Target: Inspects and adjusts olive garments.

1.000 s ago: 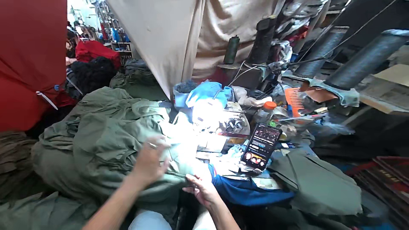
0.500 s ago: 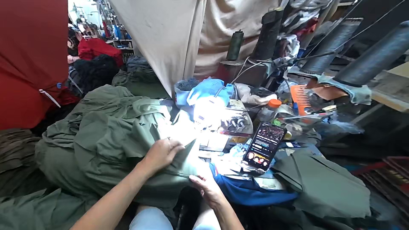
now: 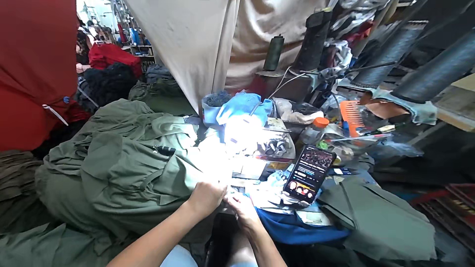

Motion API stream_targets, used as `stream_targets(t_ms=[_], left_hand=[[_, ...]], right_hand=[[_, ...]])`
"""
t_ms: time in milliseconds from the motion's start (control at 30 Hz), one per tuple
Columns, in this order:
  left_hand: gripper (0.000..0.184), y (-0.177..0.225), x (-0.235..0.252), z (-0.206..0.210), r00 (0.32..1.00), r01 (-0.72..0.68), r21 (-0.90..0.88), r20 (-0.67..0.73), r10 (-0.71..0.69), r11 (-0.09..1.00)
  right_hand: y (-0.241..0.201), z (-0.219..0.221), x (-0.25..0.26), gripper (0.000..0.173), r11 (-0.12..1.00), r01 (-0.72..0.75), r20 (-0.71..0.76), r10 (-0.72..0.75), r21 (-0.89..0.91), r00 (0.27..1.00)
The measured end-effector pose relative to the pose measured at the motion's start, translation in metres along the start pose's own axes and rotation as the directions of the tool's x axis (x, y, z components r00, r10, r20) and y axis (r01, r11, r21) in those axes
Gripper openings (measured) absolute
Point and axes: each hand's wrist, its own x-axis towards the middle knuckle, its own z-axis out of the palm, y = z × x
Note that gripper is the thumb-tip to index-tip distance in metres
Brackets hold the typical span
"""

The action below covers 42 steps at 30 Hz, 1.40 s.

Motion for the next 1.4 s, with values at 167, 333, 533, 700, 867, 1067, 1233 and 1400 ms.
stream_targets(t_ms=[167, 333, 533, 700, 867, 1067, 1233, 1400], left_hand=[[0.029, 0.005, 0.052, -0.008, 0.918, 0.237, 0.058, 0.312, -0.244, 0.970], [0.031, -0.011, 0.085, -0.013, 0.837, 0.365, 0.036, 0.424, -0.345, 0.930], [0.028, -0.047, 0.075, -0.048, 0.788, 0.544, -0.134, 0.421, -0.449, 0.828], [0.026, -0.042, 0.060, -0.036, 0.920, 0.367, -0.233, 0.231, -0.316, 0.900], [0.022, -0.028, 0.017, -0.002, 0.999, -0.033, 0.010, 0.005, 0.033, 0.999], [0.017, -0.014, 0.013, 0.020, 0.991, -0.012, 0.097, -0.130, 0.024, 0.995], [0.027, -0.005, 0.055, 0.013, 0.971, 0.209, 0.041, 0.108, -0.212, 0.977], [0.032, -0.018, 0.091, -0.023, 0.822, 0.411, -0.051, 0.452, -0.346, 0.910]], right_hand=[[-0.031, 0.005, 0.035, 0.020, 0.998, 0.040, -0.098, -0.044, -0.040, 0.994], [-0.041, 0.007, 0.049, 0.009, 0.998, 0.047, -0.149, -0.053, -0.043, 0.987], [-0.034, 0.005, 0.036, 0.014, 1.000, -0.026, -0.075, 0.024, -0.019, 0.997], [-0.031, 0.001, 0.030, 0.014, 1.000, 0.028, -0.099, -0.029, -0.008, 0.995], [-0.019, -0.007, 0.026, 0.008, 0.996, 0.053, -0.064, -0.057, -0.065, 0.996], [-0.014, -0.004, 0.023, 0.012, 0.995, 0.059, -0.091, -0.066, -0.083, 0.994], [-0.032, 0.002, 0.034, 0.015, 0.994, 0.061, -0.131, -0.072, -0.086, 0.989], [-0.035, 0.000, 0.039, 0.014, 0.993, 0.077, -0.142, -0.089, -0.086, 0.986]])
